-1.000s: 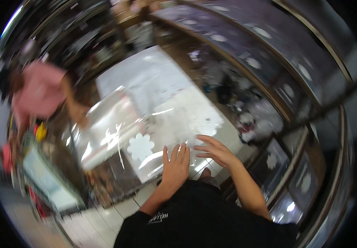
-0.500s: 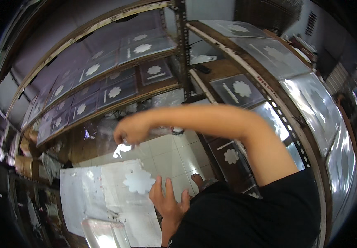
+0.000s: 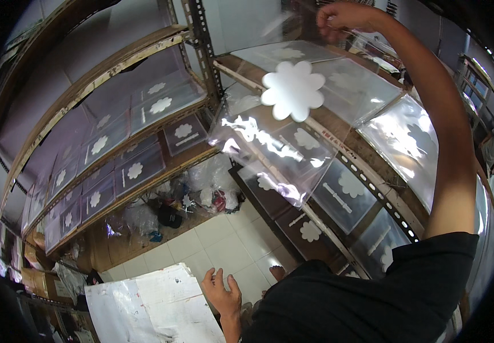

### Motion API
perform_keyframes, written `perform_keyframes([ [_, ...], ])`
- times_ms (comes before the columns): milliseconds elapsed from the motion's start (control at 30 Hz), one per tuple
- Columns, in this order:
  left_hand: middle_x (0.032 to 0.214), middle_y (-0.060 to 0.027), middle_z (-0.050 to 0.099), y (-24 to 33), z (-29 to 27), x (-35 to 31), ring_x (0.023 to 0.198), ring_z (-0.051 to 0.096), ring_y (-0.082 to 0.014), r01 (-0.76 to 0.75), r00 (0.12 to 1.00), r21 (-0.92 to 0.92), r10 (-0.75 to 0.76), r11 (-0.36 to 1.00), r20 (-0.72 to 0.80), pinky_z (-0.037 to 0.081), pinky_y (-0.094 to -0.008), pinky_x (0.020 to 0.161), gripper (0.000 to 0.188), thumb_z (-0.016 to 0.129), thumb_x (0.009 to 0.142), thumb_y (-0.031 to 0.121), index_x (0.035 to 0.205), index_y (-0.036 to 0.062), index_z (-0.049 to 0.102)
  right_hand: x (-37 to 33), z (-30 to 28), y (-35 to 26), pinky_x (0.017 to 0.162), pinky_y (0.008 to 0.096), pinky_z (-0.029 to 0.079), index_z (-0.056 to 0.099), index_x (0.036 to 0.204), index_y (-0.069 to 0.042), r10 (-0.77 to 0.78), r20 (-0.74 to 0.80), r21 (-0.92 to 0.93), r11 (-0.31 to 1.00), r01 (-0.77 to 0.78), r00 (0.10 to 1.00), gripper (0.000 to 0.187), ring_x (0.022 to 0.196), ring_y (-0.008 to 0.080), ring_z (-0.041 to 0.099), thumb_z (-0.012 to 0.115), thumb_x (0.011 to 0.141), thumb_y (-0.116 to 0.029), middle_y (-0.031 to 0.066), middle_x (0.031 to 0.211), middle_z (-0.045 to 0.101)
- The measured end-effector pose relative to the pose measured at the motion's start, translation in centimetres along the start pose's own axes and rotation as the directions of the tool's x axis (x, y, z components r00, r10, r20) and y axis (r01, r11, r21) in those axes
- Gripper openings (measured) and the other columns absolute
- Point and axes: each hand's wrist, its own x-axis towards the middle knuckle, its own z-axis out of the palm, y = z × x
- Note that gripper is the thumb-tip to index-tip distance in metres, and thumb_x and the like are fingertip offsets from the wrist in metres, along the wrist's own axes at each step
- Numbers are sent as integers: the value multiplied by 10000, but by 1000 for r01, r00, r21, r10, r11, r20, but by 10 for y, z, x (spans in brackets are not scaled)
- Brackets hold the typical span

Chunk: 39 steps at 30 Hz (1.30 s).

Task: The person repeatedly picks up white flower-shaped decorations from a workbench and places them onto a clear plastic sheet on a nearby shelf. The person handles the decorations one at a time, moving between the bench and the shelf throughout the clip.

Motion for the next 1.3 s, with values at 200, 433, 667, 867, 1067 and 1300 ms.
perform_keyframes([
  [200, 1178, -191, 593, -23, 50, 1, 988, 573, -343, -103, 989, 53, 96, 993, 116, 483, -434, 844, 268, 705, 824, 99, 1069, -4, 670, -9, -31, 143, 574, 303, 498, 631, 953, -21, 263, -72, -150, 951, -271, 962, 190, 669, 160, 623, 576, 773, 10, 90, 853, 658],
  [433, 1172, -172, 611, -13, 82, 9, 980, 593, -328, -64, 979, -9, 64, 998, 195, 482, -438, 865, 262, 707, 830, 124, 1060, 3, 680, -9, -12, 225, 517, 337, 498, 647, 905, -66, 442, -226, -126, 871, -476, 868, 169, 651, 170, 669, 517, 827, 6, 66, 766, 664],
  [667, 1161, -162, 631, -16, 97, 7, 1031, 601, -340, -55, 958, 9, 51, 998, 282, 480, -443, 896, 281, 702, 836, 140, 1088, 16, 685, 3, -34, 274, 453, 337, 456, 634, 888, -49, 397, -255, -261, 850, -458, 882, 164, 548, 166, 614, 507, 806, 16, 74, 659, 622],
  [867, 1158, -167, 632, -23, 102, 9, 1049, 601, -353, -58, 956, -7, 58, 998, 288, 482, -449, 903, 287, 697, 841, 136, 1100, 15, 682, 4, -37, 297, 411, 317, 414, 611, 868, -36, 395, -334, -167, 868, -467, 855, 186, 503, 143, 559, 528, 743, 73, 59, 619, 580],
  [1067, 1155, -163, 633, -18, 102, 16, 1056, 599, -350, -42, 952, -6, 42, 999, 304, 480, -447, 911, 286, 694, 845, 134, 1104, 12, 680, 5, -37, 311, 429, 317, 421, 605, 870, -45, 388, -256, -87, 903, -421, 885, 166, 548, 143, 571, 555, 751, 59, 66, 693, 608],
  [1300, 1158, -173, 625, -17, 110, 17, 1062, 592, -359, -61, 942, -18, 64, 998, 331, 469, -451, 927, 282, 685, 850, 122, 1103, 0, 670, 13, -53, 344, 638, 388, 481, 652, 823, -48, 133, -349, -689, 635, -350, 928, 83, 724, 204, 609, 608, 753, -42, 88, 760, 662],
])
